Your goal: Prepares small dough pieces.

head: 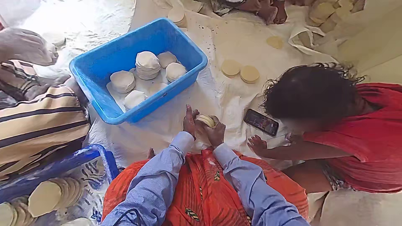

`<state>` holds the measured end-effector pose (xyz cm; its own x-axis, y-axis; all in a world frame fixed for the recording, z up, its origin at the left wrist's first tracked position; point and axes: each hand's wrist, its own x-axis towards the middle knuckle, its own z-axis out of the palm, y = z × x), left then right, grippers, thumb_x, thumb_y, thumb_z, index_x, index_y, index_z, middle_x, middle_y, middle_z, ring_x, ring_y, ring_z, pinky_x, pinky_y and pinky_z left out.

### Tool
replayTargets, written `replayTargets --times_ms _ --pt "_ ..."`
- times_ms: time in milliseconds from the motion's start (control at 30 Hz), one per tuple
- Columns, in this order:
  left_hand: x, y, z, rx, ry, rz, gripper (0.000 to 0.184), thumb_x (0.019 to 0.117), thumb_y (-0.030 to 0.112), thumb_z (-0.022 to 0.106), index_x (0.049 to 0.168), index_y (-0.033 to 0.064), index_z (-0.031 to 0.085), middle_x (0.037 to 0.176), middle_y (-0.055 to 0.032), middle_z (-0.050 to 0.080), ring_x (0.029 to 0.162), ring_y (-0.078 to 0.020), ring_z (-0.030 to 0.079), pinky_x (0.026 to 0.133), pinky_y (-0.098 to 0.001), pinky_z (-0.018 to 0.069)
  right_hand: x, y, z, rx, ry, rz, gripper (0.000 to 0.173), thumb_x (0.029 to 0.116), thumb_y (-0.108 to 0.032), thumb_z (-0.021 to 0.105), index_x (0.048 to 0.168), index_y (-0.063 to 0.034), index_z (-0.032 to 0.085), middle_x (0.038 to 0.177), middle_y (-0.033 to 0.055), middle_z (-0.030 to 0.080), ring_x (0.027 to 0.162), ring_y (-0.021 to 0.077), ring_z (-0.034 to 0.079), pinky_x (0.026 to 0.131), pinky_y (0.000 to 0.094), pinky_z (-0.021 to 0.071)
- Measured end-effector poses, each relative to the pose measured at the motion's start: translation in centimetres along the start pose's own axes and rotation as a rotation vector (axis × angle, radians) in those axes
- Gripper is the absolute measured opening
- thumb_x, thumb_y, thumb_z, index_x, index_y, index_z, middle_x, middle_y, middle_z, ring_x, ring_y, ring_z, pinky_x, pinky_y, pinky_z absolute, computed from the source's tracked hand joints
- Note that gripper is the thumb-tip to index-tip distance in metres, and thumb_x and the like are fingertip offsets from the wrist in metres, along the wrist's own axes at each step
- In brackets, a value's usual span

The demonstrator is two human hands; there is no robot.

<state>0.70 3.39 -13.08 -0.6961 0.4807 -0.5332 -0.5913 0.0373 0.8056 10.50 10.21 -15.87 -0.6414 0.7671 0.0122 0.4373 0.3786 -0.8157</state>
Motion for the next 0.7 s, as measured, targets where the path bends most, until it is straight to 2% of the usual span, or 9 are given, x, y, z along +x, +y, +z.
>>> replayTargets --times_ms 67,133,233,300,400,467,533,633,700 --pt "0.07 -0.09 -0.11 0.004 -0.002 0.005 0.083 0.1086 0.057 0.011 0.135 -0.0078 0.055 0.14 -0.0219 0.058 0.131 -0.026 0.052 0.111 -0.0423 0.0386 -0.31 0.28 0.19 0.046 0.05 -0.032 0.044 0.0829 -0.022 0.084 0.12 -0.0039 0.069 0.101 0.0176 0.074 0.091 0.033 0.072 0.08 0.0573 0.0557" --pt "0.07 -0.34 0.01 0.018 -0.03 0.007 0.085 0.1082 0.058 0.009 0.135 -0.008 0.055 0.14 -0.0229 0.057 0.13 -0.0265 0.053 0.111 -0.0423 0.0391 -0.11 0.37 0.35 0.007 -0.008 0.01 0.051 0.0829 -0.024 0.086 0.125 -0.0035 0.067 0.105 0.0197 0.074 0.096 0.0362 0.071 0.085 0.0604 0.0539" --pt "0.11 -0.07 0.01 -0.002 -0.013 0.011 0.083 0.1085 0.057 0.01 0.137 -0.0075 0.054 0.142 -0.0217 0.057 0.134 -0.026 0.051 0.113 -0.0418 0.0365 0.29 0.69 0.51 0.024 0.017 -0.036 0.036 0.0832 -0.014 0.082 0.117 -0.0041 0.073 0.101 0.0184 0.075 0.093 0.0345 0.072 0.083 0.0588 0.0542" --pt "0.26 -0.19 -0.2 -0.011 0.001 0.01 0.083 0.1087 0.057 0.012 0.136 -0.0077 0.055 0.14 -0.0218 0.058 0.132 -0.026 0.053 0.111 -0.0411 0.0386 -0.19 0.74 0.57 0.068 0.065 -0.078 0.037 0.0818 -0.014 0.081 0.117 -0.0059 0.071 0.102 0.0149 0.075 0.092 0.0292 0.072 0.081 0.0538 0.0564" --pt "0.24 -0.44 -0.07 0.031 -0.046 0.01 0.086 0.1075 0.059 0.007 0.136 -0.007 0.056 0.139 -0.0225 0.058 0.13 -0.0273 0.054 0.111 -0.0428 0.0398 0.02 0.35 0.28 -0.021 -0.029 0.028 0.049 0.0833 -0.022 0.086 0.125 -0.0027 0.068 0.108 0.0214 0.073 0.101 0.0393 0.07 0.09 0.0623 0.0516" --pt "0.21 -0.13 0.06 0.032 -0.024 0.03 0.086 0.1079 0.058 0.008 0.134 -0.0071 0.057 0.137 -0.0215 0.06 0.129 -0.0262 0.054 0.11 -0.0424 0.0388 0.28 0.6 0.31 -0.01 0.013 -0.02 0.04 0.0799 -0.009 0.082 0.118 -0.0017 0.072 0.102 0.0215 0.074 0.096 0.0392 0.071 0.084 0.0617 0.0533" --pt "0.08 0.05 -0.06 0.013 -0.018 0.027 0.084 0.1086 0.057 0.009 0.136 -0.0081 0.055 0.141 -0.0221 0.057 0.133 -0.0262 0.051 0.113 -0.0414 0.0366 -0.25 0.76 0.4 0.047 0.078 -0.096 0.044 0.078 -0.003 0.08 0.12 0.0002 0.07 0.104 0.0218 0.074 0.094 0.0369 0.072 0.081 0.0586 0.0555" --pt "-0.5 -0.06 0.02 0.079 -0.071 0.009 0.088 0.1058 0.063 0.006 0.142 -0.0031 0.053 0.146 -0.0189 0.055 0.136 -0.0269 0.05 0.114 -0.0422 0.038 -0.08 0.74 0.47 -0.026 0.006 -0.039 0.05 0.0849 -0.02 0.083 0.129 -0.0022 0.067 0.111 0.0224 0.073 0.102 0.0404 0.071 0.089 0.0629 0.0524" --pt "-0.45 0.09 -0.33 0.144 -0.07 0.051 0.088 0.1056 0.063 0.006 0.142 -0.0015 0.053 0.147 -0.0175 0.054 0.139 -0.0285 0.047 0.115 -0.0447 0.0364 0.42 0.9 0.57 -0.063 -0.007 -0.041 0.042 0.0868 -0.024 0.083 0.122 -0.0042 0.072 0.106 0.0201 0.075 0.099 0.0395 0.072 0.089 0.0631 0.0524"
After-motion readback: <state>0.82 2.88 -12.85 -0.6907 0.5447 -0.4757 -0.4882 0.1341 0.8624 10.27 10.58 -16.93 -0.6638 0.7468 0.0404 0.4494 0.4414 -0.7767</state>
